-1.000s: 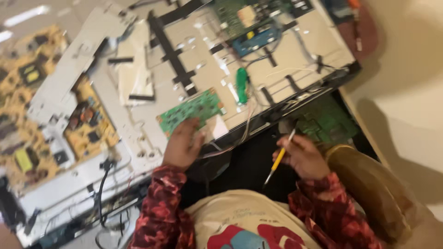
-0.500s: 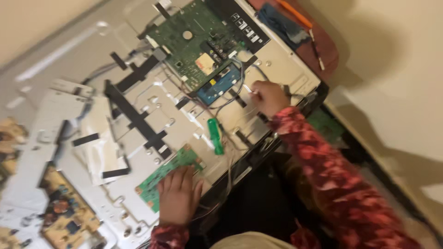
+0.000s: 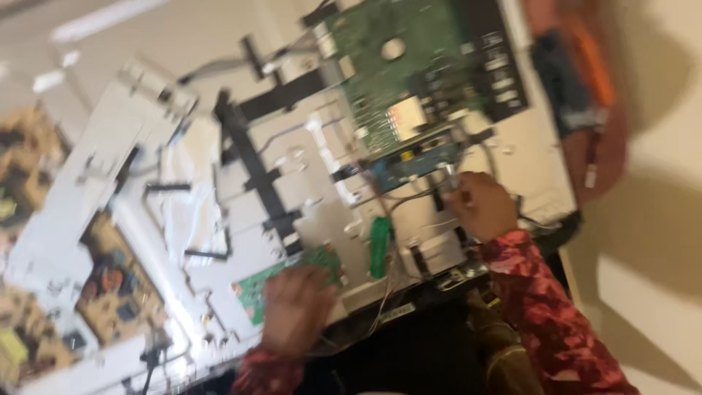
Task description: The person works on the internal components of a disassembled television, using a screwdriver to remove screws and a toothbrush to clean a circuit board. They manipulate wires and connectors while seated.
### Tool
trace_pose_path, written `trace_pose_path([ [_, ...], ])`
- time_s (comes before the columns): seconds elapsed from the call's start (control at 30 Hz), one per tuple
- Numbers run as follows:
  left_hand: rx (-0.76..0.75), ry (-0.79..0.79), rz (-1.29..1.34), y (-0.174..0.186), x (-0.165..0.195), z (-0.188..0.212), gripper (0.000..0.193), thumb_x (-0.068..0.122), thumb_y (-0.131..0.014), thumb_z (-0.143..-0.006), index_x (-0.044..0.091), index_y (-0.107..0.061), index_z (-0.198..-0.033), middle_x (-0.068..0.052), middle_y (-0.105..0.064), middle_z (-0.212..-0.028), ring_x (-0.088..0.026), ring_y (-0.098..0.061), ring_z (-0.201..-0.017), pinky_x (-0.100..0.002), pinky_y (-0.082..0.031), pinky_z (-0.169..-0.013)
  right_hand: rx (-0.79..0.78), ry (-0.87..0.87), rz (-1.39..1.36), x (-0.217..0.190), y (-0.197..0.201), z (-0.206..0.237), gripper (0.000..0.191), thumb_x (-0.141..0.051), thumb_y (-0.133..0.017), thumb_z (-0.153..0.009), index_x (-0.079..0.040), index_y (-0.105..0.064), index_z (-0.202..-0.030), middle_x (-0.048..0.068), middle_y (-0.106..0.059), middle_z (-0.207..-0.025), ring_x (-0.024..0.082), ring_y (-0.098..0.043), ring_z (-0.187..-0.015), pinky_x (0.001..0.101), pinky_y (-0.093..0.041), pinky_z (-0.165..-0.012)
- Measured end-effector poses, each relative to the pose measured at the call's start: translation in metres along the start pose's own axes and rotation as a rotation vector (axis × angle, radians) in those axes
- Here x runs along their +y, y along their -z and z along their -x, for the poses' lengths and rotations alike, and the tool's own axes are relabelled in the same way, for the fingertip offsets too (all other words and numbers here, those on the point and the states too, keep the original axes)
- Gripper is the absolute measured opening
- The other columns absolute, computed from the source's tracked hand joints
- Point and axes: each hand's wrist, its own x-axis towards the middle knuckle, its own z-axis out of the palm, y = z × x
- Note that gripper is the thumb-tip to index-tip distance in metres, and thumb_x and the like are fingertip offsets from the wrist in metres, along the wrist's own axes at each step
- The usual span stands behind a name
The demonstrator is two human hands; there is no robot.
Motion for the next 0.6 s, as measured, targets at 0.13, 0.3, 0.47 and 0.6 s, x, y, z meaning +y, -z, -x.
trace_pose_path([
  [0.13,-0.006,0.078,0.013,-0.04,0.032,-0.017,0.044,0.038,-0.074,-0.088,0.006,-0.066,-0.118,-0.014,-0.066,-0.114,-0.037,-0.058,-0.11,-0.052,-0.043,-0.09,0.097,0.088,0.055,0.008,-0.007,0.0,0.027,-0.03,-0.076,-0.093,-0.006,-0.071,-0.103,0.012,-0.068,-0.086,0.029,-0.068,-0.075,0.0398,-0.054,-0.069],
  [0.3,0.123,0.13,-0.038,-0.077,0.057,-0.054,0.048,0.039,-0.069,-0.092,0.005,-0.064,-0.126,-0.015,-0.069,-0.102,-0.037,-0.065,-0.099,-0.061,-0.046,-0.094,0.119,0.112,0.025,0.024,-0.001,-0.003,0.031,-0.031,-0.079,-0.094,-0.003,-0.07,-0.106,0.014,-0.069,-0.087,0.028,-0.068,-0.072,0.0389,-0.055,-0.066],
  [0.47,0.212,0.106,-0.098,-0.069,0.052,-0.055,0.046,0.041,-0.073,-0.089,0.005,-0.066,-0.118,-0.017,-0.07,-0.092,-0.039,-0.066,-0.085,-0.054,-0.051,-0.077,0.614,0.269,-0.147,0.07,0.047,-0.003,0.026,-0.025,-0.075,-0.103,0.0,-0.069,-0.109,0.016,-0.069,-0.098,0.031,-0.07,-0.079,0.04,-0.058,-0.067],
  [0.6,0.274,0.23,-0.087,-0.057,0.044,-0.017,0.03,0.024,-0.071,-0.088,0.005,-0.068,-0.111,-0.013,-0.068,-0.076,-0.037,-0.066,-0.074,-0.051,-0.053,-0.07,0.824,0.051,0.372,0.131,0.096,-0.04,0.026,-0.021,-0.071,-0.092,-0.003,-0.069,-0.11,0.021,-0.068,-0.099,0.038,-0.067,-0.086,0.0465,-0.055,-0.073],
])
